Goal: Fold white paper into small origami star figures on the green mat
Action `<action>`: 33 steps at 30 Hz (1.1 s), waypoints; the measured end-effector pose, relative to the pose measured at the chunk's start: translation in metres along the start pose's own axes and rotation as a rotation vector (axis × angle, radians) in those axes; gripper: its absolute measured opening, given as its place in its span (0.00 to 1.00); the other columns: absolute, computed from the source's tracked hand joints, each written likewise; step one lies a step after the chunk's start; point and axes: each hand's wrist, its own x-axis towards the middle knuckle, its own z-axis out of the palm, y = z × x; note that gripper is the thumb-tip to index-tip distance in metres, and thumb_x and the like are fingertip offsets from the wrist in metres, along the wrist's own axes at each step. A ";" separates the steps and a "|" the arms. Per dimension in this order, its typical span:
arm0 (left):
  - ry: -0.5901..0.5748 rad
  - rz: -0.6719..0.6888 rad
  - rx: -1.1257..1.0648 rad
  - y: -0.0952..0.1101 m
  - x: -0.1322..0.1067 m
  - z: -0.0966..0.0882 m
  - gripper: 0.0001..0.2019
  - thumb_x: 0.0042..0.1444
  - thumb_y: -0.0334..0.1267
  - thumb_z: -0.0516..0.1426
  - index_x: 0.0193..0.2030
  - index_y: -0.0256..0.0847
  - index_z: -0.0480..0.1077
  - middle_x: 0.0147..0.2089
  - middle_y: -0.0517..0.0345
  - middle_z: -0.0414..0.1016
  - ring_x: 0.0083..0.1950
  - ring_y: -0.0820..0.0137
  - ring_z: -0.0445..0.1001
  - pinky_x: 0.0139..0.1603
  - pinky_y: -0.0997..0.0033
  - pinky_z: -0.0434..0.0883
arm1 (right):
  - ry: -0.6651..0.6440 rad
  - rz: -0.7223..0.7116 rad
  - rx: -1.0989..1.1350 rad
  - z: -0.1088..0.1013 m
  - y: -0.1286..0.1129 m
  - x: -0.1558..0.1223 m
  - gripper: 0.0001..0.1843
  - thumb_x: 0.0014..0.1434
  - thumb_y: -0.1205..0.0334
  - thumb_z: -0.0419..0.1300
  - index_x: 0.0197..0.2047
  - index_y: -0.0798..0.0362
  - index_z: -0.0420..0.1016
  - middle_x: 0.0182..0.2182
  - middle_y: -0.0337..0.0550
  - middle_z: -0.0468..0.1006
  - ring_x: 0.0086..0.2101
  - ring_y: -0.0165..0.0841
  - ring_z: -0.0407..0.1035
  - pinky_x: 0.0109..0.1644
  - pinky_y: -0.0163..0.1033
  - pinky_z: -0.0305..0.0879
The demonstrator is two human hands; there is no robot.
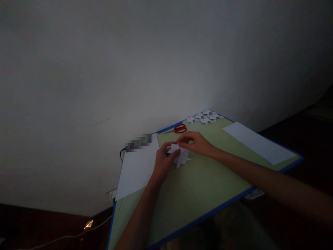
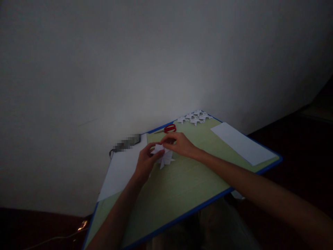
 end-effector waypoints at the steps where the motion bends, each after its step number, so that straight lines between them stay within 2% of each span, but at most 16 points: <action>1: 0.001 0.002 0.002 0.001 -0.001 0.000 0.20 0.47 0.41 0.69 0.47 0.40 0.75 0.40 0.52 0.82 0.37 0.63 0.80 0.36 0.67 0.75 | -0.004 -0.002 0.003 0.000 0.000 0.000 0.08 0.58 0.63 0.64 0.40 0.54 0.83 0.33 0.43 0.82 0.33 0.32 0.73 0.39 0.37 0.70; 15: 0.000 -0.016 -0.028 0.002 -0.003 0.001 0.20 0.47 0.40 0.68 0.47 0.39 0.72 0.38 0.52 0.82 0.34 0.66 0.79 0.33 0.71 0.74 | -0.048 0.074 0.105 0.002 0.005 0.001 0.08 0.56 0.63 0.64 0.39 0.55 0.82 0.33 0.43 0.82 0.34 0.32 0.74 0.40 0.37 0.69; 22: -0.011 -0.037 -0.074 0.005 -0.004 0.001 0.25 0.45 0.42 0.70 0.49 0.39 0.68 0.35 0.54 0.82 0.32 0.66 0.79 0.30 0.71 0.73 | -0.144 0.209 0.130 0.005 0.010 0.000 0.16 0.54 0.52 0.69 0.38 0.57 0.81 0.28 0.43 0.80 0.29 0.33 0.73 0.34 0.37 0.66; 25: -0.018 -0.044 -0.087 0.005 -0.004 0.001 0.26 0.44 0.41 0.70 0.49 0.40 0.68 0.34 0.55 0.81 0.31 0.66 0.79 0.31 0.72 0.73 | -0.157 0.152 0.019 0.003 0.009 0.000 0.14 0.57 0.52 0.66 0.37 0.57 0.81 0.28 0.43 0.81 0.29 0.32 0.72 0.34 0.36 0.65; 29: -0.024 -0.044 -0.088 0.006 -0.004 0.001 0.24 0.45 0.39 0.70 0.47 0.39 0.69 0.34 0.56 0.81 0.32 0.67 0.79 0.31 0.73 0.73 | -0.134 -0.022 -0.156 0.002 0.005 -0.001 0.12 0.61 0.56 0.63 0.38 0.56 0.82 0.29 0.43 0.81 0.29 0.31 0.70 0.35 0.35 0.64; 33: -0.035 -0.053 -0.102 0.008 -0.004 0.001 0.23 0.46 0.38 0.70 0.47 0.40 0.68 0.33 0.56 0.81 0.32 0.67 0.79 0.32 0.72 0.73 | -0.131 -0.105 -0.255 0.002 0.002 -0.002 0.14 0.65 0.57 0.59 0.35 0.57 0.80 0.27 0.42 0.78 0.28 0.30 0.68 0.34 0.35 0.59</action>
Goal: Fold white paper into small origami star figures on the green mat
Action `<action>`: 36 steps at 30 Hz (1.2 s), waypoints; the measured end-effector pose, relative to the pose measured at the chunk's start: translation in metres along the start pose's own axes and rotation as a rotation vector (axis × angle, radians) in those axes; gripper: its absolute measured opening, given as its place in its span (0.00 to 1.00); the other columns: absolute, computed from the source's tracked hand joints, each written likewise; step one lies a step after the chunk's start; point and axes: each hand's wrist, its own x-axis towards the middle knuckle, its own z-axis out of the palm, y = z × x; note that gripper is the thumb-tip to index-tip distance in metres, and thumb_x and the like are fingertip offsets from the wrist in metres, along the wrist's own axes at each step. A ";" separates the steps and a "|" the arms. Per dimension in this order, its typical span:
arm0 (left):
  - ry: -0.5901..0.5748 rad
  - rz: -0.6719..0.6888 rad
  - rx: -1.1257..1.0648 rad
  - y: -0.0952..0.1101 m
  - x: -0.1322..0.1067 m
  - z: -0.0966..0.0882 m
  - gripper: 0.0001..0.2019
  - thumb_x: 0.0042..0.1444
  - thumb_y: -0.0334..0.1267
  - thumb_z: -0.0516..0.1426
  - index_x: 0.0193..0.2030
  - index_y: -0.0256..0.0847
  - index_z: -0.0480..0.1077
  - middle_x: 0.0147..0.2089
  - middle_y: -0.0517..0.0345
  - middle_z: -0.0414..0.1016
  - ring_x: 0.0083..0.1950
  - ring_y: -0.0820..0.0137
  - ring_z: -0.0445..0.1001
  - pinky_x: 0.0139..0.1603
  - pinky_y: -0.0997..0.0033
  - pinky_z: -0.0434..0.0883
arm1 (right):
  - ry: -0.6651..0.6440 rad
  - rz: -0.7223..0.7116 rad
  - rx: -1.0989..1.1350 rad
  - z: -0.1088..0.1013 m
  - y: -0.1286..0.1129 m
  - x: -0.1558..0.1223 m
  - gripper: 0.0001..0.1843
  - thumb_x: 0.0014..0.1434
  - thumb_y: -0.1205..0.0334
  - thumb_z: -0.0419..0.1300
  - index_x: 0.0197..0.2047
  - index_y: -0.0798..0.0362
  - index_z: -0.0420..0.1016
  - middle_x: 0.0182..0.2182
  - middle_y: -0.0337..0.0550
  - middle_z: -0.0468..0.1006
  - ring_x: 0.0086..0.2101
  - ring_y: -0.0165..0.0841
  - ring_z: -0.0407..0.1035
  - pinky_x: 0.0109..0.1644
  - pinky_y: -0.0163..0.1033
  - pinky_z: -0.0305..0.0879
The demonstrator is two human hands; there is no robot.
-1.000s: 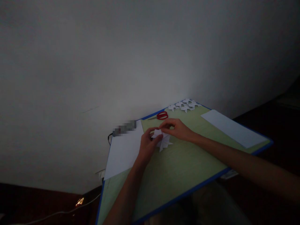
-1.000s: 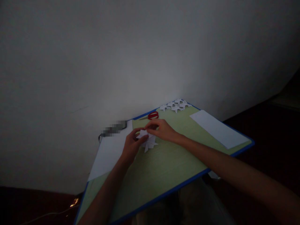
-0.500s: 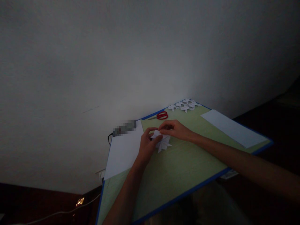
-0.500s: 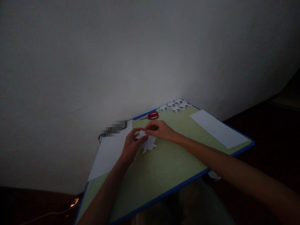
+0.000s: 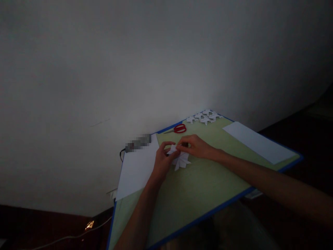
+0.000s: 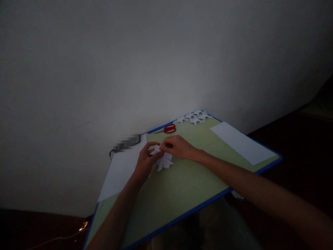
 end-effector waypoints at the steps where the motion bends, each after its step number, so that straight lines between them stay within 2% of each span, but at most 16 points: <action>1: -0.004 -0.004 -0.003 0.000 0.000 0.000 0.23 0.45 0.39 0.70 0.47 0.40 0.68 0.34 0.56 0.81 0.31 0.67 0.79 0.32 0.72 0.73 | 0.005 -0.007 -0.027 0.000 0.000 0.000 0.15 0.66 0.57 0.58 0.33 0.57 0.79 0.26 0.42 0.77 0.27 0.30 0.66 0.33 0.35 0.58; 4: -0.002 -0.010 -0.005 0.000 0.000 0.001 0.25 0.43 0.39 0.71 0.46 0.39 0.68 0.35 0.55 0.82 0.31 0.67 0.79 0.32 0.71 0.74 | 0.018 -0.009 -0.065 -0.001 -0.001 0.001 0.18 0.67 0.57 0.57 0.29 0.57 0.77 0.23 0.40 0.73 0.25 0.29 0.63 0.31 0.35 0.55; 9: 0.026 -0.005 -0.018 -0.002 0.003 0.001 0.27 0.44 0.43 0.71 0.50 0.38 0.69 0.36 0.54 0.82 0.31 0.66 0.79 0.32 0.70 0.74 | 0.058 0.009 -0.023 -0.002 0.003 0.002 0.16 0.67 0.56 0.57 0.33 0.57 0.78 0.26 0.41 0.76 0.27 0.30 0.65 0.32 0.34 0.56; 14: 0.077 -0.041 -0.042 -0.003 0.005 0.000 0.22 0.43 0.43 0.71 0.44 0.37 0.74 0.31 0.55 0.81 0.29 0.68 0.78 0.33 0.70 0.73 | 0.107 -0.004 -0.033 -0.004 0.007 0.001 0.15 0.67 0.56 0.57 0.34 0.56 0.78 0.28 0.42 0.77 0.29 0.31 0.67 0.34 0.35 0.58; 19: 0.048 -0.028 -0.026 -0.003 0.005 0.000 0.17 0.42 0.40 0.71 0.38 0.37 0.76 0.34 0.55 0.82 0.32 0.67 0.79 0.37 0.68 0.74 | 0.124 -0.010 -0.021 -0.004 0.006 0.000 0.14 0.66 0.57 0.58 0.33 0.56 0.78 0.28 0.41 0.76 0.29 0.30 0.67 0.34 0.35 0.59; 24: 0.032 0.015 0.020 0.000 0.003 0.002 0.14 0.44 0.39 0.70 0.37 0.37 0.76 0.37 0.54 0.82 0.34 0.67 0.79 0.38 0.69 0.74 | 0.114 -0.003 -0.032 -0.003 0.004 0.000 0.14 0.66 0.56 0.59 0.33 0.56 0.78 0.27 0.41 0.76 0.28 0.30 0.66 0.33 0.34 0.58; 31: 0.065 0.028 0.104 -0.002 0.003 0.001 0.14 0.44 0.38 0.70 0.37 0.37 0.77 0.35 0.56 0.81 0.32 0.69 0.78 0.35 0.71 0.74 | 0.105 0.007 -0.061 -0.004 0.001 0.001 0.15 0.66 0.56 0.59 0.32 0.56 0.78 0.26 0.40 0.75 0.28 0.29 0.65 0.32 0.34 0.58; 36: 0.062 0.030 0.087 -0.002 0.003 0.000 0.14 0.43 0.37 0.70 0.37 0.36 0.76 0.34 0.55 0.81 0.32 0.67 0.78 0.35 0.70 0.74 | 0.087 0.023 -0.043 -0.003 0.001 0.001 0.16 0.66 0.55 0.58 0.32 0.56 0.77 0.26 0.41 0.74 0.28 0.29 0.64 0.32 0.34 0.57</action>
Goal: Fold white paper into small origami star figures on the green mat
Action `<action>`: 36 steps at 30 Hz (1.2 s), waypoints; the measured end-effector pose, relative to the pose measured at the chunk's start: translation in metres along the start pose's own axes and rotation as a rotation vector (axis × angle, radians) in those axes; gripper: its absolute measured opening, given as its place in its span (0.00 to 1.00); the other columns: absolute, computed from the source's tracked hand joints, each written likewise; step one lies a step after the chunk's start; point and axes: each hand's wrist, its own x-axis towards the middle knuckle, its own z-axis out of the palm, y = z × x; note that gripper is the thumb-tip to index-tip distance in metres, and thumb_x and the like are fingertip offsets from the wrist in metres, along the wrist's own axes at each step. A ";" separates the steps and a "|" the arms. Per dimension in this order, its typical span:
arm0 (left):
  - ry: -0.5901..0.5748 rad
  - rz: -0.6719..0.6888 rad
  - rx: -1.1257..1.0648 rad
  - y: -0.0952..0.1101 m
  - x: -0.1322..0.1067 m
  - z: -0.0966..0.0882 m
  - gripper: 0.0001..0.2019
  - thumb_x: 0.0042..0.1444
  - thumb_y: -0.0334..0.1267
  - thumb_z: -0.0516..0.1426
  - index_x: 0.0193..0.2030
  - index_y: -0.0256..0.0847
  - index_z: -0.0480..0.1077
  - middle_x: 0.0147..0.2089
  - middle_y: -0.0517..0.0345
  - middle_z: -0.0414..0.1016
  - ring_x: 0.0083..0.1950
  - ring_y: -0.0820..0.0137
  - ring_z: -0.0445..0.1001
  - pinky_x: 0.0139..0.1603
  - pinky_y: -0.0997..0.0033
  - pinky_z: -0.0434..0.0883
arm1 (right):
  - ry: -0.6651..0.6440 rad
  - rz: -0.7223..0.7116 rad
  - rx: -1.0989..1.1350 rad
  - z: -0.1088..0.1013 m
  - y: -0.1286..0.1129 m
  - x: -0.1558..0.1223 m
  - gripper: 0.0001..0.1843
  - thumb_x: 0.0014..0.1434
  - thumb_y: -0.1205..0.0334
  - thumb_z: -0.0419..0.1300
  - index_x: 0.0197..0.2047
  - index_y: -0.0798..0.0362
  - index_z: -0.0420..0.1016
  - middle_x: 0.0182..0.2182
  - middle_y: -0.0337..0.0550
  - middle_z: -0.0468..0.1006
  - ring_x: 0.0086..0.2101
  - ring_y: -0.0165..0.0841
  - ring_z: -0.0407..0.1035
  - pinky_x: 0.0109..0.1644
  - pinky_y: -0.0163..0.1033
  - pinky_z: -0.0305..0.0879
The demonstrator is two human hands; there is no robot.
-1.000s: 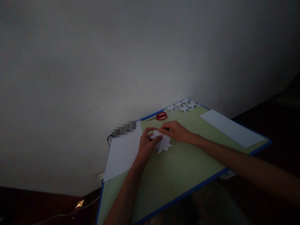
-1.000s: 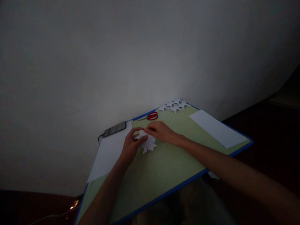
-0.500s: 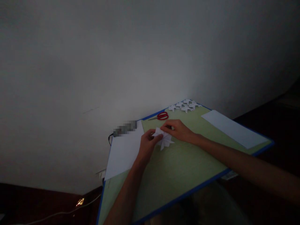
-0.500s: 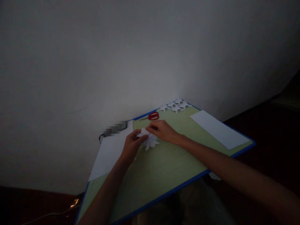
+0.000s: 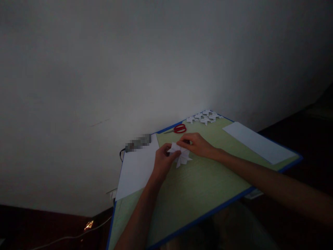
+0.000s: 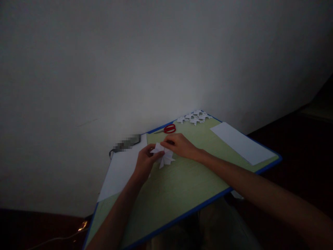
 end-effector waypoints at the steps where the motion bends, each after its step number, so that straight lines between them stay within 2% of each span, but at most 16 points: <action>1: -0.002 -0.005 -0.016 0.001 0.000 0.000 0.15 0.42 0.37 0.70 0.37 0.37 0.75 0.34 0.55 0.81 0.32 0.67 0.79 0.35 0.69 0.74 | -0.005 0.006 0.007 0.000 0.000 0.000 0.16 0.66 0.54 0.58 0.32 0.56 0.77 0.26 0.41 0.74 0.28 0.29 0.64 0.32 0.34 0.57; 6: -0.016 -0.019 -0.100 0.002 -0.001 0.001 0.20 0.41 0.37 0.71 0.40 0.39 0.71 0.34 0.55 0.82 0.32 0.66 0.79 0.36 0.67 0.75 | -0.017 0.035 0.058 0.001 0.001 0.000 0.16 0.66 0.54 0.58 0.33 0.56 0.78 0.26 0.40 0.75 0.27 0.29 0.64 0.32 0.34 0.57; 12: -0.039 -0.031 -0.068 0.000 0.000 0.002 0.17 0.46 0.42 0.69 0.41 0.37 0.73 0.36 0.54 0.81 0.32 0.68 0.78 0.35 0.70 0.73 | 0.030 0.039 0.044 0.002 0.004 0.000 0.16 0.65 0.54 0.59 0.33 0.56 0.78 0.27 0.42 0.77 0.29 0.30 0.66 0.32 0.34 0.57; 18: -0.033 -0.038 -0.046 -0.001 -0.001 0.001 0.26 0.44 0.41 0.71 0.48 0.37 0.72 0.36 0.53 0.82 0.32 0.67 0.78 0.34 0.71 0.72 | 0.067 0.086 0.090 0.003 0.005 0.000 0.16 0.66 0.54 0.58 0.35 0.56 0.79 0.28 0.41 0.78 0.28 0.29 0.65 0.32 0.34 0.58; 22: -0.001 -0.028 -0.095 -0.001 -0.001 0.001 0.25 0.44 0.42 0.71 0.47 0.37 0.72 0.39 0.51 0.83 0.35 0.65 0.80 0.38 0.68 0.75 | 0.076 0.117 0.150 0.002 0.003 0.000 0.15 0.64 0.53 0.59 0.36 0.56 0.80 0.29 0.42 0.79 0.28 0.30 0.67 0.32 0.34 0.60; 25: 0.023 0.000 -0.095 -0.003 0.001 0.000 0.23 0.44 0.42 0.71 0.46 0.36 0.73 0.39 0.51 0.83 0.36 0.65 0.80 0.40 0.67 0.75 | 0.068 0.165 0.267 0.002 0.002 0.001 0.13 0.60 0.53 0.64 0.36 0.56 0.78 0.27 0.40 0.77 0.28 0.30 0.68 0.32 0.34 0.62; 30: 0.070 0.001 -0.049 -0.004 0.001 -0.001 0.21 0.43 0.42 0.71 0.43 0.36 0.75 0.37 0.52 0.83 0.34 0.65 0.80 0.37 0.67 0.75 | 0.000 0.232 0.393 0.004 0.004 0.001 0.13 0.52 0.56 0.68 0.37 0.55 0.75 0.25 0.37 0.75 0.28 0.31 0.70 0.33 0.35 0.66; 36: 0.087 -0.007 -0.032 0.001 -0.001 0.000 0.19 0.41 0.37 0.71 0.41 0.38 0.74 0.35 0.55 0.82 0.32 0.65 0.79 0.34 0.69 0.74 | -0.048 0.247 0.396 0.005 0.004 0.000 0.10 0.53 0.58 0.66 0.36 0.55 0.74 0.26 0.39 0.76 0.29 0.31 0.71 0.34 0.36 0.66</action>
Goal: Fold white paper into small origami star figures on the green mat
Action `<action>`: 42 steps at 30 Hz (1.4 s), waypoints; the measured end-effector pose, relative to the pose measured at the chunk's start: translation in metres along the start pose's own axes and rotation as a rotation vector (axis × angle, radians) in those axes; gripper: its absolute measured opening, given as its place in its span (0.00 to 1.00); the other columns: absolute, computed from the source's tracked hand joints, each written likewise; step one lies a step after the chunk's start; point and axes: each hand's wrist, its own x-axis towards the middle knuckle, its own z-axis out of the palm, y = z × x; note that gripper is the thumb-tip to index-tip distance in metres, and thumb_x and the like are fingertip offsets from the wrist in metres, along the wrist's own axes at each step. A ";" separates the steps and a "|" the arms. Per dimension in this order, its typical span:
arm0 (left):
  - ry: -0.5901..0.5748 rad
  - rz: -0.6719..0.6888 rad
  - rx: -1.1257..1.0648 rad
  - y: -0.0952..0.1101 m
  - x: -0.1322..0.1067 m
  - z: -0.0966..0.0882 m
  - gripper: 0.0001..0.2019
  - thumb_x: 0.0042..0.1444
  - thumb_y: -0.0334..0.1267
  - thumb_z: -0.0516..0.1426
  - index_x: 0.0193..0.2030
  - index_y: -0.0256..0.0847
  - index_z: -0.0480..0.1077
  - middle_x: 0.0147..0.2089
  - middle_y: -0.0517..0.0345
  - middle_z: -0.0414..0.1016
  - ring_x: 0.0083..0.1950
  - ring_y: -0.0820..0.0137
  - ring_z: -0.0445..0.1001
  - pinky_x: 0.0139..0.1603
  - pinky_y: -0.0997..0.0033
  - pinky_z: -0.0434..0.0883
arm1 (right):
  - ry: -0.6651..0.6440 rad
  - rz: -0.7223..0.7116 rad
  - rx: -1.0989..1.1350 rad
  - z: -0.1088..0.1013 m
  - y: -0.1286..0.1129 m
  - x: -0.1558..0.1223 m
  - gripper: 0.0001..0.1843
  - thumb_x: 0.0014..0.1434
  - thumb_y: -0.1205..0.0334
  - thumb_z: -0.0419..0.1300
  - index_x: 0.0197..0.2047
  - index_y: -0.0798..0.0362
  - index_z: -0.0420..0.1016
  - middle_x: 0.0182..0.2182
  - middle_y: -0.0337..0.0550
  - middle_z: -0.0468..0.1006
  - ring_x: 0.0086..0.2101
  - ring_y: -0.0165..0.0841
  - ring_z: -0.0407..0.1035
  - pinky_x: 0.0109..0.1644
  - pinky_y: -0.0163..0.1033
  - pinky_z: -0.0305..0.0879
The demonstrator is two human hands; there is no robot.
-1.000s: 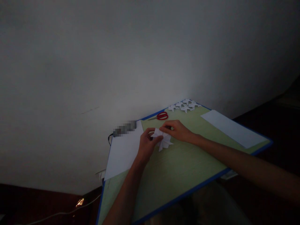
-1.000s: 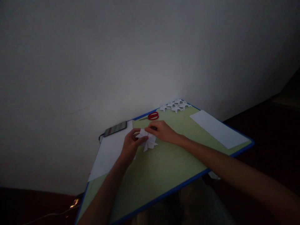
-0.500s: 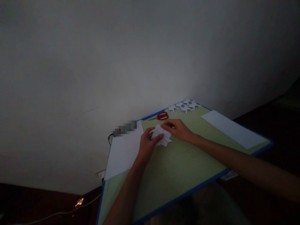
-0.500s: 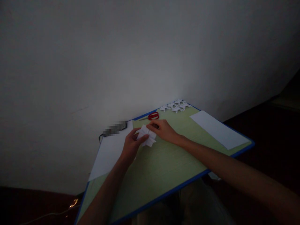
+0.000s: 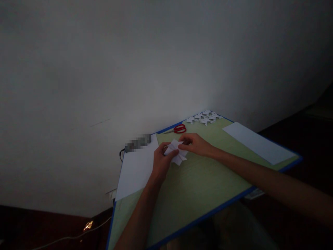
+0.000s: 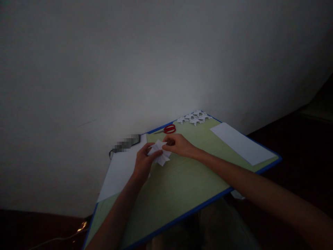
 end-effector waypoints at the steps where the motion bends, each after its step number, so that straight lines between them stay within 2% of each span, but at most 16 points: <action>1: 0.003 -0.001 0.000 0.001 0.000 0.000 0.19 0.41 0.36 0.70 0.41 0.38 0.74 0.35 0.55 0.82 0.32 0.66 0.79 0.33 0.69 0.73 | -0.002 -0.008 -0.020 0.000 0.000 0.000 0.09 0.53 0.59 0.65 0.35 0.55 0.74 0.26 0.39 0.76 0.29 0.31 0.71 0.34 0.36 0.66; 7: 0.009 -0.005 0.031 -0.001 0.001 -0.001 0.18 0.40 0.35 0.69 0.41 0.39 0.73 0.33 0.58 0.81 0.29 0.68 0.77 0.31 0.71 0.72 | -0.019 -0.067 -0.131 -0.003 -0.001 -0.001 0.07 0.56 0.60 0.62 0.33 0.56 0.76 0.25 0.38 0.75 0.27 0.29 0.67 0.32 0.34 0.62; 12: -0.021 0.014 -0.003 -0.007 0.005 -0.001 0.21 0.42 0.40 0.70 0.44 0.38 0.73 0.38 0.54 0.81 0.34 0.67 0.78 0.37 0.69 0.74 | 0.052 -0.074 -0.146 -0.004 0.001 0.000 0.09 0.58 0.58 0.61 0.33 0.56 0.76 0.24 0.38 0.73 0.27 0.30 0.65 0.31 0.34 0.60; 18: -0.004 -0.019 -0.066 -0.009 0.005 -0.001 0.25 0.40 0.43 0.73 0.43 0.37 0.71 0.35 0.55 0.80 0.33 0.68 0.78 0.35 0.71 0.73 | 0.100 -0.076 -0.125 -0.005 0.001 0.001 0.10 0.57 0.57 0.60 0.33 0.56 0.75 0.25 0.38 0.72 0.27 0.30 0.65 0.31 0.35 0.60; 26: 0.035 -0.036 -0.052 -0.004 0.003 0.000 0.26 0.39 0.41 0.72 0.45 0.38 0.70 0.34 0.54 0.81 0.31 0.67 0.79 0.34 0.69 0.73 | 0.031 -0.037 -0.064 -0.004 -0.002 0.000 0.09 0.55 0.57 0.61 0.31 0.54 0.70 0.23 0.34 0.67 0.25 0.28 0.62 0.30 0.34 0.57; 32: 0.013 -0.022 -0.012 0.003 -0.001 0.001 0.27 0.40 0.40 0.71 0.46 0.41 0.66 0.29 0.59 0.80 0.27 0.67 0.77 0.28 0.73 0.71 | -0.079 -0.046 -0.094 -0.003 -0.002 -0.001 0.17 0.54 0.52 0.64 0.26 0.53 0.64 0.21 0.30 0.58 0.24 0.26 0.54 0.27 0.34 0.49; 38: -0.032 0.037 0.092 0.001 -0.001 0.001 0.24 0.42 0.38 0.70 0.45 0.41 0.67 0.28 0.63 0.76 0.26 0.72 0.73 0.25 0.77 0.68 | -0.085 -0.030 -0.288 -0.004 0.005 -0.001 0.12 0.53 0.58 0.63 0.25 0.55 0.68 0.20 0.31 0.62 0.23 0.26 0.55 0.28 0.34 0.48; 42: -0.050 0.017 0.081 0.000 -0.001 0.001 0.24 0.42 0.39 0.70 0.45 0.41 0.67 0.29 0.62 0.77 0.26 0.72 0.74 0.26 0.76 0.70 | -0.081 -0.003 -0.290 -0.004 0.003 -0.001 0.10 0.51 0.59 0.63 0.26 0.56 0.71 0.20 0.32 0.63 0.23 0.26 0.55 0.28 0.34 0.48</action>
